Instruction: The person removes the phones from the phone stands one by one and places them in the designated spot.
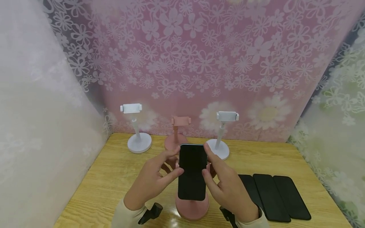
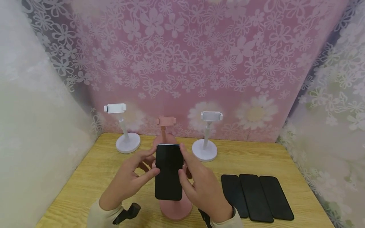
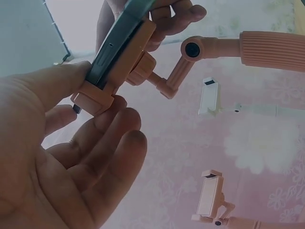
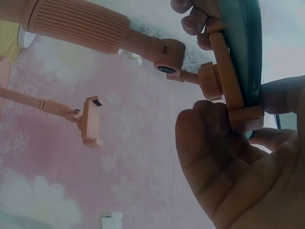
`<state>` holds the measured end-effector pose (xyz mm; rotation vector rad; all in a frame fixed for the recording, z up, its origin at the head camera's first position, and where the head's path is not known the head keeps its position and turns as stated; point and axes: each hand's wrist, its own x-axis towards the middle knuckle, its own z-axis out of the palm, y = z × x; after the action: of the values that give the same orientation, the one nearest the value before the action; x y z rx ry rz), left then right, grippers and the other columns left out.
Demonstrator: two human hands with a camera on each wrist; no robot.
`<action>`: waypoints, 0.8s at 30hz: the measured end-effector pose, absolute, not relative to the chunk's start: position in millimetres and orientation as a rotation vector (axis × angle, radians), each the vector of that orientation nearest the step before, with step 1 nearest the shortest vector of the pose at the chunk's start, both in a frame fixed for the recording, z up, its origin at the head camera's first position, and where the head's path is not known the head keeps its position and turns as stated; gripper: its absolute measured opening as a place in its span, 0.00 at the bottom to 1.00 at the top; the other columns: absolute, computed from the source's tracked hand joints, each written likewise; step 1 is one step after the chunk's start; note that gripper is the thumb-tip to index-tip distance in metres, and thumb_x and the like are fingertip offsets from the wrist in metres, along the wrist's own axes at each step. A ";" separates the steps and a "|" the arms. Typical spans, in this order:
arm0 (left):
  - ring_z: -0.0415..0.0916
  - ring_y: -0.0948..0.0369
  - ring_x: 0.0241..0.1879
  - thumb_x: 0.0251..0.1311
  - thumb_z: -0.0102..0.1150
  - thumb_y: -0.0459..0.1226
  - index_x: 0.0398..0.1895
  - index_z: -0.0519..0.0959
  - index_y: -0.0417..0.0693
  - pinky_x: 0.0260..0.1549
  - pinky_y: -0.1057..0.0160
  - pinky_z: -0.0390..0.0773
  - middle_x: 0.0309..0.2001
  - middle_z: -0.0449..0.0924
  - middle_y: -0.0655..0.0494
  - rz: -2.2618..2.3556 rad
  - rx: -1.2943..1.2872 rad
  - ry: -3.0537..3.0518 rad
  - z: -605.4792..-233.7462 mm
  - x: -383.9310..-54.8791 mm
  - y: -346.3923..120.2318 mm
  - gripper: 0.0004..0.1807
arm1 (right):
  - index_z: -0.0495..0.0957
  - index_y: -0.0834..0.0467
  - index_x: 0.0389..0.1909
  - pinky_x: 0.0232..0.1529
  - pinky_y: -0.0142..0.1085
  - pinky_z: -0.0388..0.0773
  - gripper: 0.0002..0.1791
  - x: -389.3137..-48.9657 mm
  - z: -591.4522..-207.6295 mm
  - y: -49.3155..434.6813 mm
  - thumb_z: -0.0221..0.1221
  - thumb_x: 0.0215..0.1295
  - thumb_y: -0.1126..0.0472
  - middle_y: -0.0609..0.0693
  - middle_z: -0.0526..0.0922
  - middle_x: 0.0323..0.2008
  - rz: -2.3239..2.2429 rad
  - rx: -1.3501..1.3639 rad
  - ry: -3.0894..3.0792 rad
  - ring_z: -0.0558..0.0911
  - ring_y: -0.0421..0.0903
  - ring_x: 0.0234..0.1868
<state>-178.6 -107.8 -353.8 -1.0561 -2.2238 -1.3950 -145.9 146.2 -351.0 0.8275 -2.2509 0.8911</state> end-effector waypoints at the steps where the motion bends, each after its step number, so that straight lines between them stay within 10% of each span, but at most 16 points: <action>1: 0.82 0.66 0.38 0.67 0.68 0.33 0.74 0.70 0.52 0.35 0.64 0.84 0.40 0.83 0.60 -1.388 -1.058 -2.224 -354.5 -179.0 -107.5 0.33 | 0.56 0.55 0.82 0.34 0.24 0.72 0.46 -145.7 -351.2 146.1 0.63 0.65 0.73 0.37 0.72 0.34 0.894 0.824 -2.255 0.72 0.31 0.31; 24: 0.69 0.66 0.28 0.71 0.64 0.43 0.75 0.68 0.55 0.29 0.67 0.73 0.39 0.79 0.66 -1.462 -0.943 -2.415 -346.9 -170.3 -103.3 0.31 | 0.39 0.45 0.85 0.42 0.31 0.73 0.39 -148.2 -349.5 152.0 0.45 0.83 0.66 0.42 0.70 0.39 1.210 0.902 -2.474 0.73 0.34 0.37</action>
<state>-170.3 -103.3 -346.9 -0.9433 -2.4148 -1.4619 -148.2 152.0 -349.5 0.9018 -2.4742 1.2101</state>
